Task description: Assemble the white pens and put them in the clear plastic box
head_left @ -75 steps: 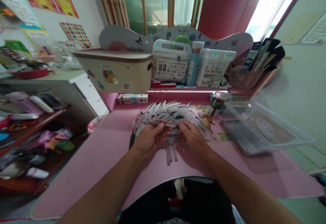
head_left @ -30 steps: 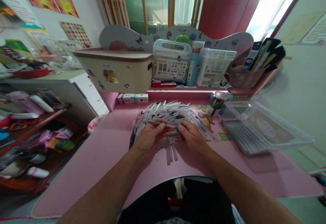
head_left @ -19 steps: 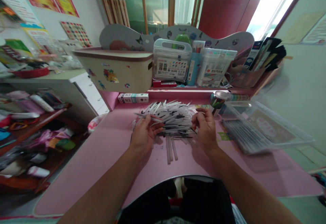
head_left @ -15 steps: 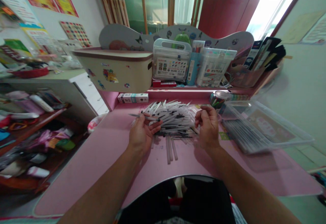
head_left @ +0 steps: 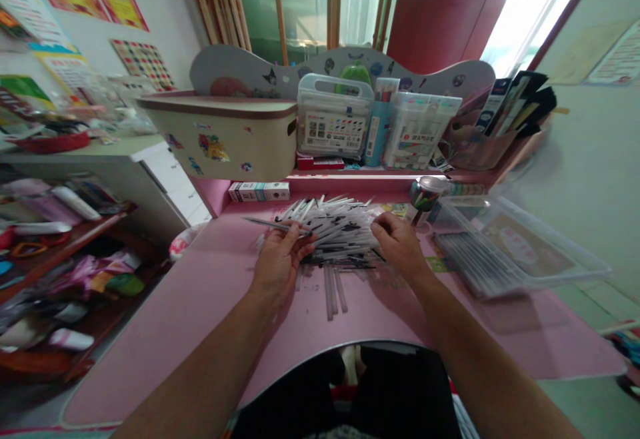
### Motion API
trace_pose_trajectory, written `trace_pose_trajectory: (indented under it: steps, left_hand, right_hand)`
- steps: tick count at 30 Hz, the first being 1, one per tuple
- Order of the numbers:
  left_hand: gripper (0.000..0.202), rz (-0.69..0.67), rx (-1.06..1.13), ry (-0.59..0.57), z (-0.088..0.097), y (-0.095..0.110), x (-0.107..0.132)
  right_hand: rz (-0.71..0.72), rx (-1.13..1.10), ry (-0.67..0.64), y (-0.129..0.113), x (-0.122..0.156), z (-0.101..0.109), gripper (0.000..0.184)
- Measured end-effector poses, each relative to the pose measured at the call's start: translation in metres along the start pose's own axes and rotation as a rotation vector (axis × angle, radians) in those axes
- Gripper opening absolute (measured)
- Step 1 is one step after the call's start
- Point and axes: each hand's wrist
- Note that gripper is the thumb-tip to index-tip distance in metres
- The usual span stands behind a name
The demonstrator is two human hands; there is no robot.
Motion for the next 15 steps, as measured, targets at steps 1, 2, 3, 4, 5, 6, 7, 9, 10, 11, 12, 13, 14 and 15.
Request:
trace_pose_trajectory:
  steps: [1, 2, 3, 4, 5, 6, 7, 9, 10, 11, 12, 13, 14, 15]
  left_hand:
    - [0.019, 0.001, -0.010, -0.012, 0.000, -0.001, 0.000]
    - [0.021, 0.001, -0.020, -0.024, 0.001, -0.001, 0.000]
    - [0.022, 0.002, -0.029, -0.035, 0.001, -0.002, 0.000]
    - [0.023, 0.006, -0.040, -0.051, 0.001, -0.002, 0.001]
    - [0.023, 0.012, -0.051, -0.067, 0.001, -0.002, 0.001]
    - [0.022, 0.017, -0.062, -0.078, 0.001, -0.002, 0.001]
    - [0.021, 0.024, -0.073, -0.088, 0.001, -0.002, 0.002]
    - [0.020, 0.034, -0.093, -0.099, 0.002, -0.002, 0.002]
    - [0.020, 0.035, -0.101, -0.100, 0.002, -0.002, 0.002]
    - [0.020, 0.036, -0.109, -0.101, 0.002, -0.002, 0.002]
    - [0.021, 0.038, -0.116, -0.104, 0.002, -0.002, 0.002]
    - [0.022, 0.041, -0.123, -0.107, 0.002, -0.002, 0.003]
    - [0.022, 0.043, -0.129, -0.111, 0.003, -0.002, 0.003]
    - [0.023, 0.045, -0.134, -0.115, 0.003, -0.002, 0.003]
  right_hand:
    - [0.019, 0.198, -0.091, 0.001, -0.003, 0.004, 0.014]
    - [0.032, 0.380, -0.176, 0.001, -0.005, 0.007, 0.015]
    - [0.043, 0.526, -0.269, 0.000, -0.006, 0.011, 0.016]
    - [0.053, 0.620, -0.358, -0.002, -0.007, 0.014, 0.016]
    - [0.059, 0.683, -0.429, -0.004, -0.007, 0.017, 0.016]
    - [0.060, 0.728, -0.487, -0.006, -0.007, 0.020, 0.016]
    - [0.056, 0.758, -0.532, -0.008, -0.006, 0.022, 0.016]
    - [0.037, 0.790, -0.590, -0.011, -0.005, 0.023, 0.016]
    - [0.027, 0.800, -0.602, -0.011, -0.004, 0.023, 0.016]
    - [0.020, 0.807, -0.609, -0.011, -0.003, 0.022, 0.016]
    - [0.018, 0.810, -0.613, -0.011, -0.003, 0.020, 0.016]
    - [0.019, 0.814, -0.615, -0.010, -0.003, 0.019, 0.017]
    - [0.023, 0.820, -0.618, -0.009, -0.003, 0.017, 0.017]
    - [0.030, 0.826, -0.621, -0.007, -0.003, 0.016, 0.017]
Point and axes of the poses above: each hand's wrist, its own x-axis away from the middle knuckle, its own z-axis out of the back of the hand, y = z × x
